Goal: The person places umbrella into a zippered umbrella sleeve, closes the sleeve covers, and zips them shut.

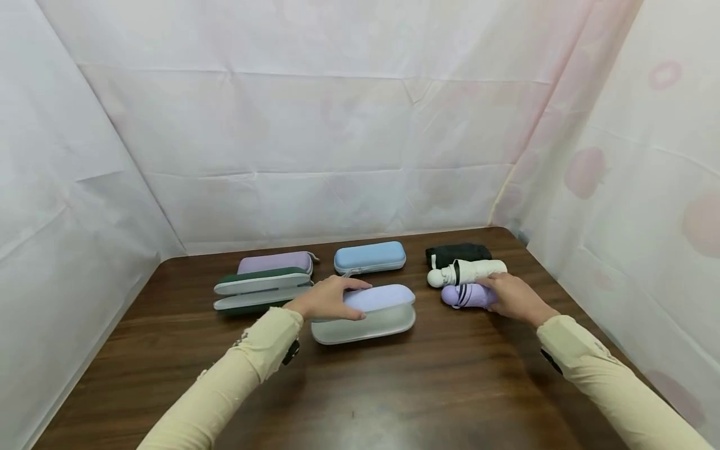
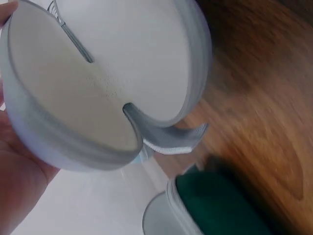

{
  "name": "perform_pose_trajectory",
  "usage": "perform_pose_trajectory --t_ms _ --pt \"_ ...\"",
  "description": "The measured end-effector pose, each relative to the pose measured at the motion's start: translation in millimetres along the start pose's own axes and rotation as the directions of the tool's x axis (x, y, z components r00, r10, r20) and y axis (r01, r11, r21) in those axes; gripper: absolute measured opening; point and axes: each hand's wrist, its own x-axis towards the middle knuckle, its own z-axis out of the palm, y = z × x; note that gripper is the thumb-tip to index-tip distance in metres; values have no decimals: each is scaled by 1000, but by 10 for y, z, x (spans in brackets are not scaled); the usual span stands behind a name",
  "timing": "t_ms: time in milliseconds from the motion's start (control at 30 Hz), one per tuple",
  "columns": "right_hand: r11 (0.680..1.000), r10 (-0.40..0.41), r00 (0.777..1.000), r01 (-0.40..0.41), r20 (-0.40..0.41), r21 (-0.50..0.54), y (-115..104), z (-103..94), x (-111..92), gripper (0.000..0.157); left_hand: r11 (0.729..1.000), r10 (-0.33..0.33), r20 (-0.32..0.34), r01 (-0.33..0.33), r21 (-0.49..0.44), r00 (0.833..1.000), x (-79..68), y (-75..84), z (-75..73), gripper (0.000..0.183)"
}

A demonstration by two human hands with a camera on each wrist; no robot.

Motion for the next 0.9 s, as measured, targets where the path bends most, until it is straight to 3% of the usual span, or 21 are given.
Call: perform_pose_trajectory --t_ms 267,700,900 --pt "1000 -17 999 17 -30 -15 44 -42 -51 57 999 -4 1 4 -51 1000 145 40 50 59" --pt "993 -110 990 106 -92 -49 100 27 -21 55 995 -72 -6 72 -67 997 74 -10 60 60" --pt "992 -118 987 113 -109 -54 149 -39 -80 56 996 -80 -9 80 -51 997 149 60 60 60"
